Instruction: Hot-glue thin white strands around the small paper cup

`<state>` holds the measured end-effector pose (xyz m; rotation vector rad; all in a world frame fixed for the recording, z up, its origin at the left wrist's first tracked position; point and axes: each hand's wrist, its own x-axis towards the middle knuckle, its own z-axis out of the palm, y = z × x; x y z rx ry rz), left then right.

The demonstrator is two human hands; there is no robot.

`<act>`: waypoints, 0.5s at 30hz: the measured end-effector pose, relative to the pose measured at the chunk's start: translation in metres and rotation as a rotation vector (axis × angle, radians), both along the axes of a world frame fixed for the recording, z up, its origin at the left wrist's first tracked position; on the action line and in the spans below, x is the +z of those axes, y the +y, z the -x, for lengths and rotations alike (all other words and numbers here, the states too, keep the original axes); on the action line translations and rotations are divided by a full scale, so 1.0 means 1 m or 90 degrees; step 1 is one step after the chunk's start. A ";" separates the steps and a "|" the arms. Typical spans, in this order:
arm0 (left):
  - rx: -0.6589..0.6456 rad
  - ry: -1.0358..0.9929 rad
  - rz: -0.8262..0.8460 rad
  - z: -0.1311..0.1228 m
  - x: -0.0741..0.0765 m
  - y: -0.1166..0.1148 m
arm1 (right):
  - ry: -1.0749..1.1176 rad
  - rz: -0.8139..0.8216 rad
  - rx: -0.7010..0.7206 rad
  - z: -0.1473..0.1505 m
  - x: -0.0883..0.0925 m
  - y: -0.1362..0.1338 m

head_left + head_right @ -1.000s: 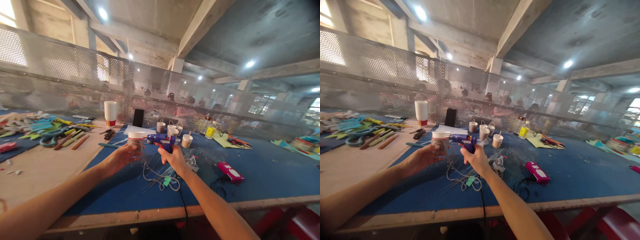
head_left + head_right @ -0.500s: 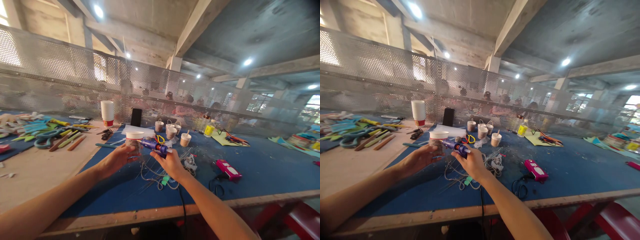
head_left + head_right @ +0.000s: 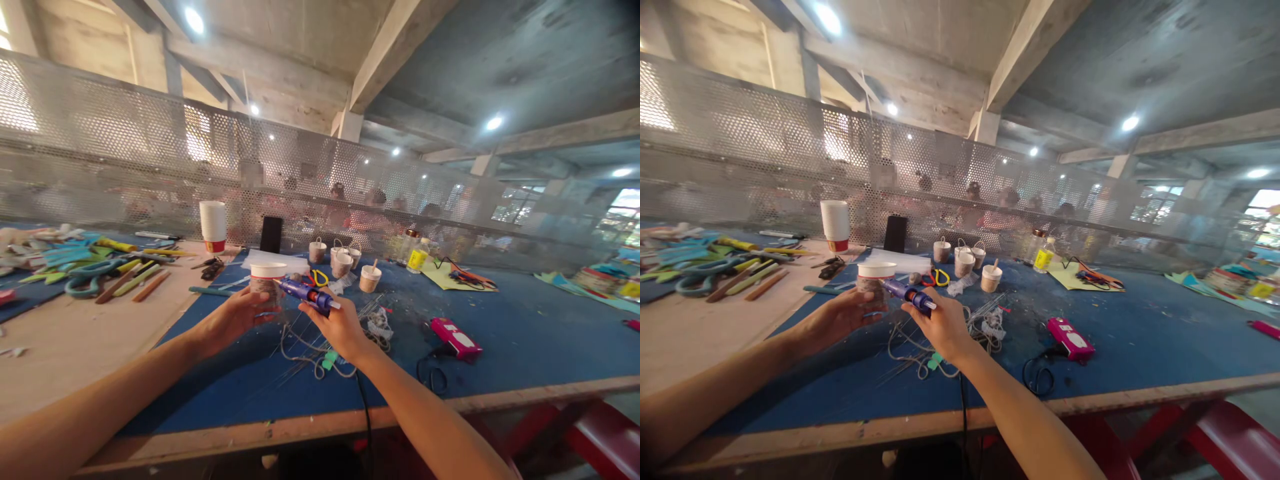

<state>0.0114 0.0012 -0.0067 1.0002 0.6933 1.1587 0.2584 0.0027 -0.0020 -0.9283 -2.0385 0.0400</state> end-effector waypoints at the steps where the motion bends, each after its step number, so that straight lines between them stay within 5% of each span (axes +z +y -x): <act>1: -0.003 -0.003 -0.001 0.000 0.000 0.000 | -0.002 -0.005 -0.003 0.000 0.000 0.000; 15: -0.008 -0.004 0.009 0.000 0.001 -0.001 | -0.013 -0.038 -0.030 0.000 0.000 0.000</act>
